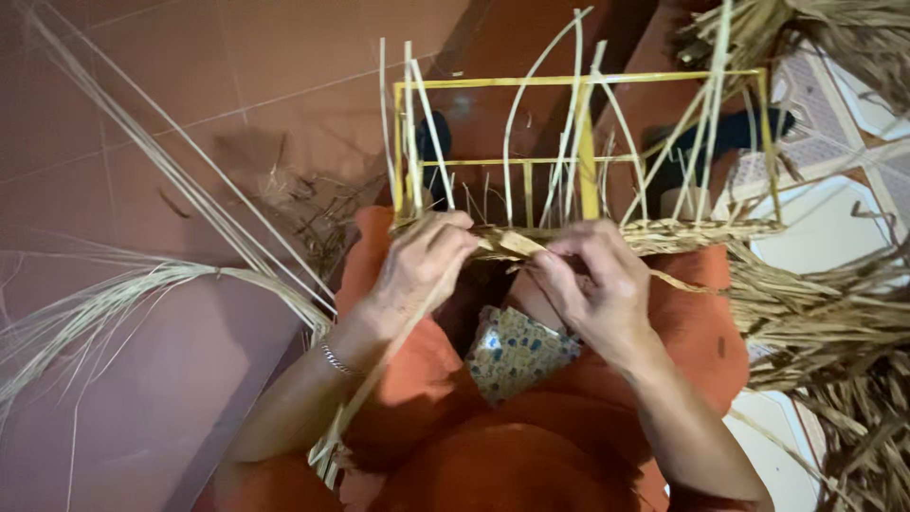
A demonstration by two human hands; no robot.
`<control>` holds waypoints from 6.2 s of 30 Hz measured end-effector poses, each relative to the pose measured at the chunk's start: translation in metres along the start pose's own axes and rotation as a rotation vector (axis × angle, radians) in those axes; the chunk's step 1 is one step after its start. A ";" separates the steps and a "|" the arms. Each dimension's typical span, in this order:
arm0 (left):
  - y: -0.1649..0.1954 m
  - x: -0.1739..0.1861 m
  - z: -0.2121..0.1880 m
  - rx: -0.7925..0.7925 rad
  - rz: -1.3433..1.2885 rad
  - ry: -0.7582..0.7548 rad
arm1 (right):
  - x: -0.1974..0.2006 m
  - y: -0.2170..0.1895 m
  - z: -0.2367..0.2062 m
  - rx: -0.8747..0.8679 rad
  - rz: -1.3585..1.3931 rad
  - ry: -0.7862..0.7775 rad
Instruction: The person weaves dried palm leaves into a yellow metal basket frame. They interlace the leaves through the frame's vertical bars, pull them tight, and occasionally trim excess material with scissors.
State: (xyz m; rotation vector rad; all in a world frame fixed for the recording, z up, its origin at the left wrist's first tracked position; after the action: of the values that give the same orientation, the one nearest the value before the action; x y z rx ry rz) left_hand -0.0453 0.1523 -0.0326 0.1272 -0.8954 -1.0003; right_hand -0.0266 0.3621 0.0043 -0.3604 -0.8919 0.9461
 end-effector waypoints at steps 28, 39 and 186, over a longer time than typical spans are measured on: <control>-0.029 -0.012 0.034 0.532 -0.057 -0.207 | -0.037 -0.025 -0.005 0.416 -0.460 0.046; -0.030 -0.037 0.047 0.288 0.350 -0.587 | -0.042 0.011 -0.019 0.005 -0.223 -0.371; -0.009 -0.044 -0.003 0.216 -0.050 -0.182 | 0.120 0.157 -0.100 -0.394 0.094 0.104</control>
State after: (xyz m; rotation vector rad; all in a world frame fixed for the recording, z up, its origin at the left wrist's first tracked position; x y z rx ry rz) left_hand -0.0590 0.1802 -0.0648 0.2443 -1.1716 -0.9702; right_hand -0.0001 0.5587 -0.0943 -0.7868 -0.9713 0.8260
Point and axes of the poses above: each hand's wrist, its own z-axis towards the middle knuckle, its own x-axis out of the back of the hand, y = z × x, the point moved 6 cm from there along z, towards the middle knuckle, and after that the axes turned 6 degrees about y, right-handed, at the moved point
